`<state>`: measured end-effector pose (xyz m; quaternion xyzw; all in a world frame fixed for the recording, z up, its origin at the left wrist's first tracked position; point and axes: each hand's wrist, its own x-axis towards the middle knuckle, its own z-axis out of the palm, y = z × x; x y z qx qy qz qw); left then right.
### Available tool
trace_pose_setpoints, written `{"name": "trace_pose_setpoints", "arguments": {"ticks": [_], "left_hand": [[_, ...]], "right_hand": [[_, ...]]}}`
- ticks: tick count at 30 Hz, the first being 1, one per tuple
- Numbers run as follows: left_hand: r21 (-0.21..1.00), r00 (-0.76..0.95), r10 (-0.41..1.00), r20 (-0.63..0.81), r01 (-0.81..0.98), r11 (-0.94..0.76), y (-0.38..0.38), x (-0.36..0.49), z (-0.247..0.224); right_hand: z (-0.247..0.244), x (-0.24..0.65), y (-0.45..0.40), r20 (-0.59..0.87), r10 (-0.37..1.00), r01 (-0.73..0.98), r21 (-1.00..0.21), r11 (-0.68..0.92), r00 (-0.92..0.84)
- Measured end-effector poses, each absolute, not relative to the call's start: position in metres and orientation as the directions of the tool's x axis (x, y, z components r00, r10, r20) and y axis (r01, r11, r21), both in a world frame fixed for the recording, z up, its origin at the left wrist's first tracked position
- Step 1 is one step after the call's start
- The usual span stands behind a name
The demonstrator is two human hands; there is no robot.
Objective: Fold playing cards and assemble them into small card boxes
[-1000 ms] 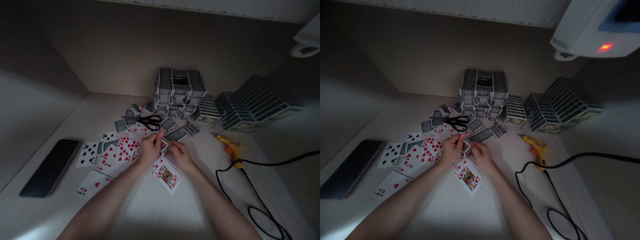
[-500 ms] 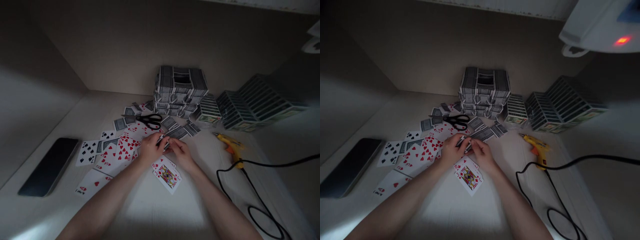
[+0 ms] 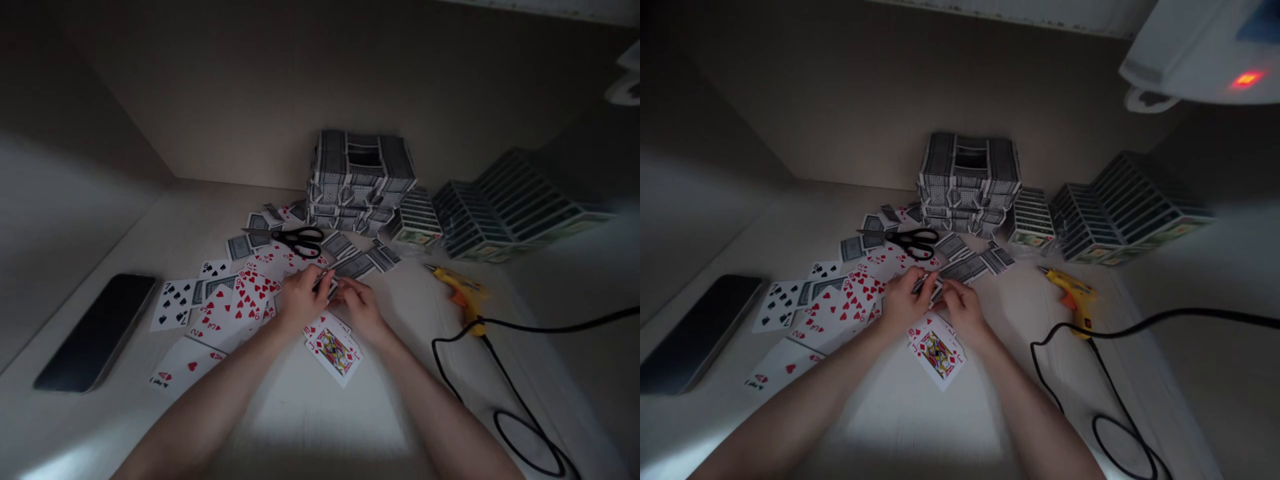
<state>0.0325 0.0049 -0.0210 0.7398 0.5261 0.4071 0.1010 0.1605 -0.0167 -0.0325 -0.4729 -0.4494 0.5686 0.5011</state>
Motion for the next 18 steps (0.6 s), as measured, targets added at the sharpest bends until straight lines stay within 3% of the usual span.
{"name": "trace_pose_setpoints", "arguments": {"ticks": [5,8,15,18], "left_hand": [[0.485,0.193,0.811,0.553,0.717,-0.501,0.004,0.029,-0.025],[0.472,0.173,0.831,0.528,0.753,-0.457,0.004,0.028,-0.026],[0.393,0.232,0.814,0.532,0.784,-0.481,0.002,0.032,-0.019],[0.364,0.275,0.786,0.554,0.769,-0.526,0.001,0.034,-0.017]], "right_hand": [[-0.027,0.159,-0.019,-0.107,0.994,-0.134,-0.985,-0.111,-0.037],[-0.022,0.158,-0.019,-0.079,0.997,-0.086,-0.993,-0.080,-0.019],[-0.028,0.157,-0.021,0.033,0.996,0.173,-0.985,0.019,0.082],[-0.033,0.158,-0.022,0.163,0.969,0.331,-0.939,0.094,0.186]]}}
